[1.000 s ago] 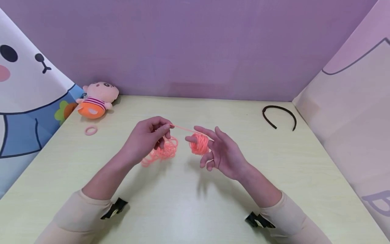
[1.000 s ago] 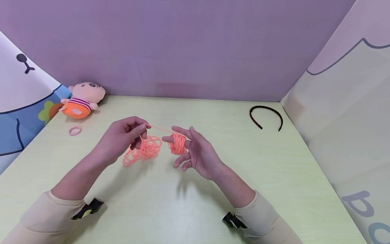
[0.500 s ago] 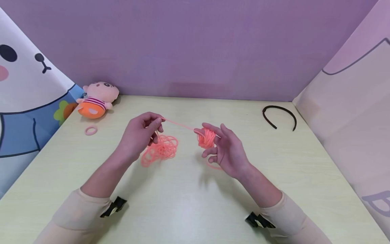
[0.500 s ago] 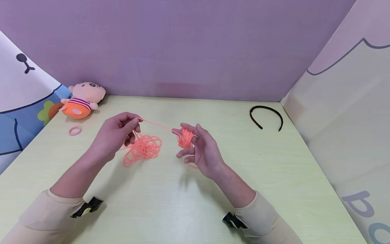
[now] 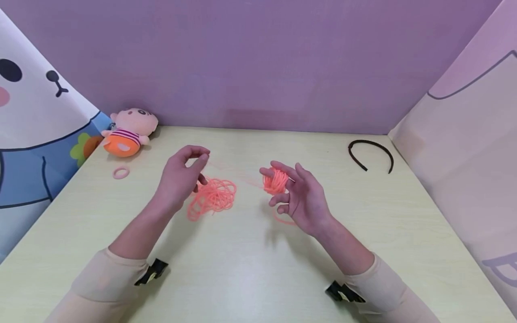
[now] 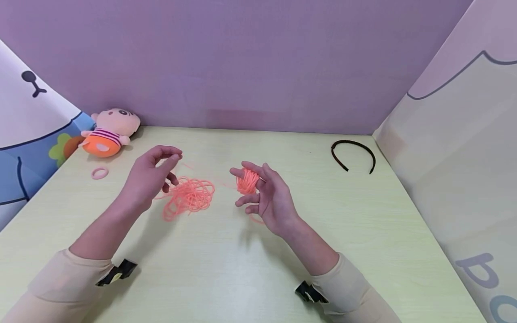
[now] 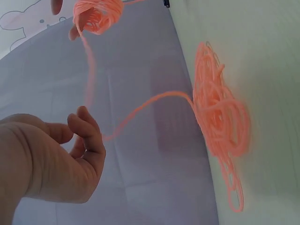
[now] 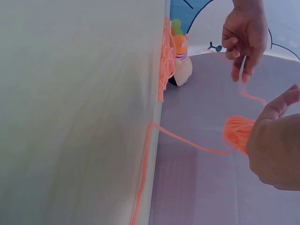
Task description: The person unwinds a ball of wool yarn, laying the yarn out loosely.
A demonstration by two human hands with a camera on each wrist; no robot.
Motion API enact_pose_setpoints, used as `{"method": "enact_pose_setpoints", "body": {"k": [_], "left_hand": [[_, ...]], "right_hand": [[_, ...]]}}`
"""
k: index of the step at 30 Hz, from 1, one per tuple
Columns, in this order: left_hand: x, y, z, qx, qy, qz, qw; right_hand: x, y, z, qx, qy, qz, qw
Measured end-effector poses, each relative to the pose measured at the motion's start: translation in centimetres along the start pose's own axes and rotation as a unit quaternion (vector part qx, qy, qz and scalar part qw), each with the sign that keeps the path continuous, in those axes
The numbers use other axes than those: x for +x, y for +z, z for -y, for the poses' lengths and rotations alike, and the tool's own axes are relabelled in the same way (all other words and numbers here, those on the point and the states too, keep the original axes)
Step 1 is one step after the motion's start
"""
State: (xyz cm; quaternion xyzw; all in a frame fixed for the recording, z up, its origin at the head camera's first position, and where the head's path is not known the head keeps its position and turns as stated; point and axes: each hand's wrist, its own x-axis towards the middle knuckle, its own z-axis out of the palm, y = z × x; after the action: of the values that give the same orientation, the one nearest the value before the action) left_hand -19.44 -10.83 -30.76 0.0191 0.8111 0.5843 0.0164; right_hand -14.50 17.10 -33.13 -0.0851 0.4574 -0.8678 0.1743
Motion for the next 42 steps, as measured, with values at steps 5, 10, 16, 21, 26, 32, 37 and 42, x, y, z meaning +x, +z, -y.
{"method": "enact_pose_setpoints", "body": {"k": [5,10,16,21,26,32,37,42], "left_hand": [[-0.2,1.0,0.5,0.026,0.018,0.043,0.9985],[-0.9,2.9,1.0,0.042,0.031,0.113,0.9922],[-1.7,4.4,0.9,0.06,0.041,0.182,0.9806],[-2.3,4.7,0.8,0.062,0.057,0.22,0.9719],[-2.7,5.2,0.8,0.067,0.068,0.238,0.9666],[-2.8,5.6,1.0,0.063,0.082,0.238,0.9657],[-2.8,5.6,0.9,0.056,0.085,0.237,0.9661],[-2.6,5.2,0.8,0.053,0.078,0.227,0.9693]], "right_hand": [[0.0,0.0,0.0,0.003,-0.001,0.007,1.0],[0.0,0.0,0.0,0.001,0.001,0.018,0.9998],[-0.1,0.0,0.2,-0.001,0.007,0.027,0.9996],[-0.1,0.0,0.0,0.0,0.013,0.04,0.9991],[-0.2,-0.1,-0.1,0.003,0.019,0.067,0.9976],[-0.3,-0.1,-0.1,0.003,0.025,0.091,0.9955],[-0.3,-0.1,-0.1,0.004,0.031,0.093,0.9952],[-0.3,-0.2,-0.1,0.006,0.032,0.092,0.9952]]}}
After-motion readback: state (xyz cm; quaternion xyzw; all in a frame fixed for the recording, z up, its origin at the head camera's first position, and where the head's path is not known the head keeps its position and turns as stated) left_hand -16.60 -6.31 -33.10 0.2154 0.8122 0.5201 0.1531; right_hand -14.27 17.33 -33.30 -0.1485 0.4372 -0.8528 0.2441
